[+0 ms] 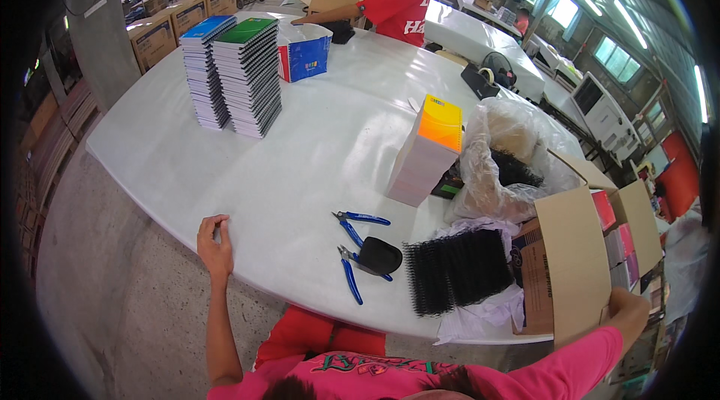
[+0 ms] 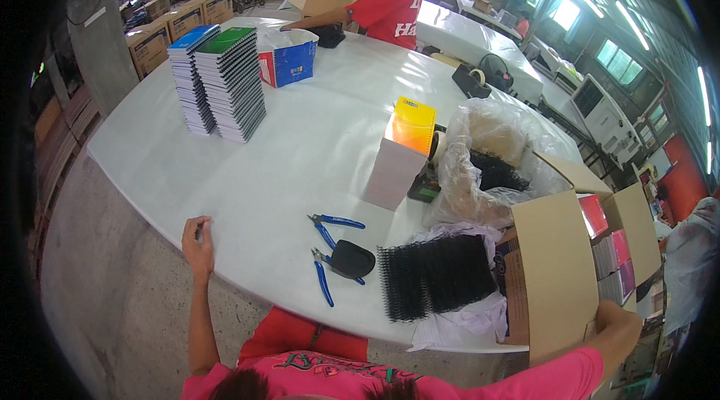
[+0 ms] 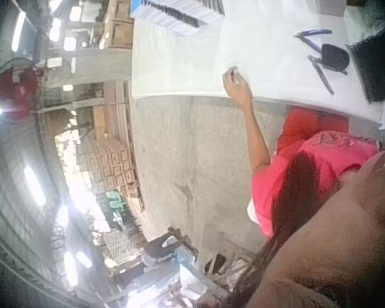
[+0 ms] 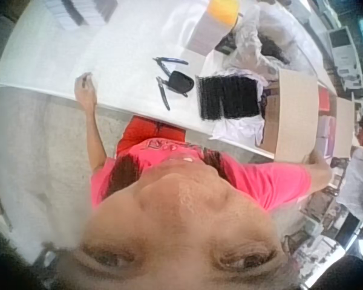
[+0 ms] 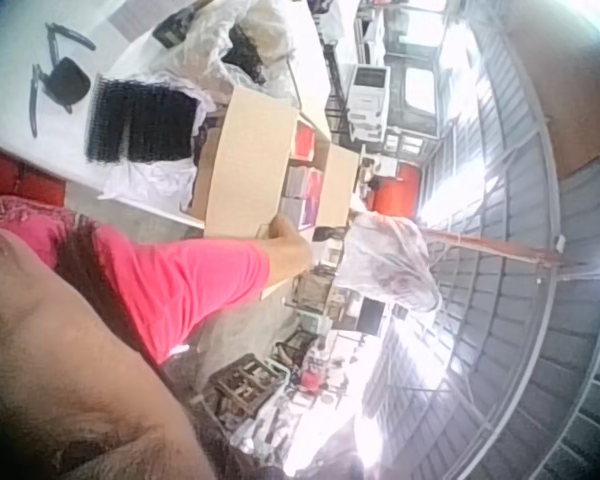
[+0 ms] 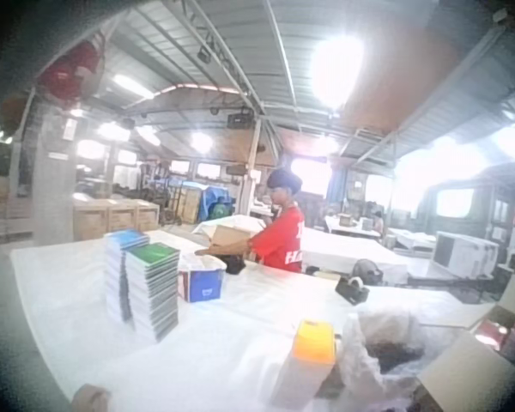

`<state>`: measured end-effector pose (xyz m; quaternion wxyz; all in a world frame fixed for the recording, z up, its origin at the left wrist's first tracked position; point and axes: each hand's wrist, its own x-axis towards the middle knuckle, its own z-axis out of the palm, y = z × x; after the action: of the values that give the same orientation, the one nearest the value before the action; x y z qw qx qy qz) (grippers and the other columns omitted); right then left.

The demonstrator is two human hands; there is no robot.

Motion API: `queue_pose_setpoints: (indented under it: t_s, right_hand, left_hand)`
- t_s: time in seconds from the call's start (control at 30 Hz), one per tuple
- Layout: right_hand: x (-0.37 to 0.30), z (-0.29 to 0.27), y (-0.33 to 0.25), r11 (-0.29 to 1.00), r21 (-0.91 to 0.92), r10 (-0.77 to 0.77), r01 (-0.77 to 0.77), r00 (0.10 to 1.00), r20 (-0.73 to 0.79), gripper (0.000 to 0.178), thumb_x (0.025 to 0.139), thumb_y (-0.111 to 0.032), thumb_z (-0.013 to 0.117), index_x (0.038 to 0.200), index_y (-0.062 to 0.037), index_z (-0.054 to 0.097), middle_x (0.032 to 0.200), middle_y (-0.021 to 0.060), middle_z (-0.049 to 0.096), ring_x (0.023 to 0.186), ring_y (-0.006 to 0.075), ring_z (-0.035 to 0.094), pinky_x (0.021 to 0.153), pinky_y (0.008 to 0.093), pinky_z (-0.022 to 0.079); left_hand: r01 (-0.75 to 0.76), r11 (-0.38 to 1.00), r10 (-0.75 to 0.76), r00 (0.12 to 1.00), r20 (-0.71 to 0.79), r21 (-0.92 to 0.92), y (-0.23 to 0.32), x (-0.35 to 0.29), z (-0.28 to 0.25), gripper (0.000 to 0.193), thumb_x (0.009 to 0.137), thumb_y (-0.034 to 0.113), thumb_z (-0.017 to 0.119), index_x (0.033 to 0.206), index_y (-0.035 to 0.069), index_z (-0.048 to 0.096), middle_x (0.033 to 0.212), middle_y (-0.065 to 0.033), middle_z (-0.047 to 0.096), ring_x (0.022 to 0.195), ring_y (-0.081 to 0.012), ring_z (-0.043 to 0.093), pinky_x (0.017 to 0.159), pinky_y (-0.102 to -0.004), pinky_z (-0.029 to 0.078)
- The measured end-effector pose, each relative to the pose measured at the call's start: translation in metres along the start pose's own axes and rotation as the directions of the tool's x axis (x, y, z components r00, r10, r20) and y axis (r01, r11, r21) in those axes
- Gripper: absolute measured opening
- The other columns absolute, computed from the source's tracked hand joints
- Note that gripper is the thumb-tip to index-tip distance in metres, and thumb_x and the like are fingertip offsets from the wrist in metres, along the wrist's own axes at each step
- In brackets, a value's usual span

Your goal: The person assembles spiral-bound notebooks by inserting black plastic coils into the spine of yellow-covered notebooks. They use pliers to secure the coils and a small black tool to press them into place. Completed notebooks are stacked on the table.

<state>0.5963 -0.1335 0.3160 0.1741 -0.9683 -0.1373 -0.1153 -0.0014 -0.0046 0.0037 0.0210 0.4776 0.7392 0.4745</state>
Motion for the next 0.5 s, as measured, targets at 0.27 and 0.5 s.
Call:
queue_pose_setpoints:
  t_s: [0.27,0.5]
  right_hand:
    - [0.003,0.003,0.001,1.000,-0.026,0.012,-0.012,1.000,0.018,0.037,0.067,-0.012,0.068,0.095,0.0093,0.056,0.082,0.0225,0.046,0.084,0.0116,0.043,0.071,0.0409,0.047]
    - [0.010,0.009,0.006,0.997,-0.045,0.068,-0.069,0.997,-0.037,0.030,0.065,-0.005,0.066,0.091,0.0088,0.059,0.074,0.0151,0.032,0.076,0.0099,0.036,0.062,0.0396,0.046]
  left_hand:
    - [0.007,1.000,-0.007,1.000,-0.014,-0.008,0.007,0.001,0.001,0.011,0.093,0.012,0.060,0.098,0.007,0.068,0.098,-0.0057,0.065,0.094,-0.0224,0.062,0.086,-0.0331,0.047]
    - [-0.012,1.000,0.012,1.000,-0.014,-0.018,0.004,0.000,0.001,0.011,0.093,0.009,0.059,0.098,0.007,0.068,0.098,-0.0051,0.065,0.095,-0.0225,0.062,0.086,-0.0340,0.046]
